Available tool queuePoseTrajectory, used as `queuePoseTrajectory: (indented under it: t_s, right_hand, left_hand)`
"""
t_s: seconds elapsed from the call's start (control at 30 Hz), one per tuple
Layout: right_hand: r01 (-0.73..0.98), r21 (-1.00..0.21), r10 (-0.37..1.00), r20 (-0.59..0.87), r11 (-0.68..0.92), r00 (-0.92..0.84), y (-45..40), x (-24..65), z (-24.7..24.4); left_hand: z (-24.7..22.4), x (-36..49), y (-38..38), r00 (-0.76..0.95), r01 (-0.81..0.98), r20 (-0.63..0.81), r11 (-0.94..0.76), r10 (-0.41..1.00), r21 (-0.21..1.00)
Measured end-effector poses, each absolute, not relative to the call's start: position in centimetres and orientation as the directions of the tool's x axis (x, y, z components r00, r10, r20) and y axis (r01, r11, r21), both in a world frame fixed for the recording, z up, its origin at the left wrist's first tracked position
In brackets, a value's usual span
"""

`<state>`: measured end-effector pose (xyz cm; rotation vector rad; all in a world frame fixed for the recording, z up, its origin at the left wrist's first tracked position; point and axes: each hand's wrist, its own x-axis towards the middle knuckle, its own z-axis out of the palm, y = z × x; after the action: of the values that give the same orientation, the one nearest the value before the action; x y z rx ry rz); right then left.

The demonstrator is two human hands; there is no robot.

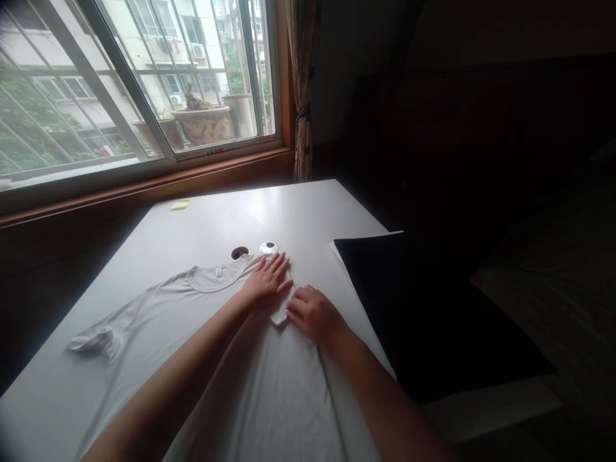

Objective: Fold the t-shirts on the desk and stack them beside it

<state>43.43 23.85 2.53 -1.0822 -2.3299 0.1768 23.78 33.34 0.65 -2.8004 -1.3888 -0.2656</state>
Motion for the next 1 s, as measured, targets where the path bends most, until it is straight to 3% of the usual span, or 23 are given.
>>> queuePoseTrajectory:
  t_s: [0.37,0.53,0.7,0.87,1.0]
  right_hand:
    - [0.72,-0.334,0.792,0.316,0.608,-0.522,23.6,43.9,2.6]
    - [0.786,-0.319,0.846,0.262,0.53,-0.464,23.9,44.7,2.8]
    - [0.834,-0.258,0.87,0.229,0.487,-0.437,23.8,44.8,3.8]
    - [0.819,-0.257,0.852,0.266,0.513,-0.451,24.0,42.1,5.2]
    - [0.849,-0.289,0.892,0.235,0.442,-0.385,25.2,37.8,4.8]
  left_hand:
    - [2.6,21.2,29.3,0.557,0.797,0.337,-0.603,0.759,0.04]
    - [2.1,13.9,26.2,0.491,0.859,0.249,-0.511,0.835,0.019]
    - [0.2,6.6,23.6,0.237,0.97,0.158,-0.242,0.959,0.013]
    - [-0.1,6.1,21.8,0.161,0.987,0.121,-0.16,0.979,-0.022]
    - [0.2,7.5,21.6,0.108,0.994,0.111,-0.105,0.988,-0.037]
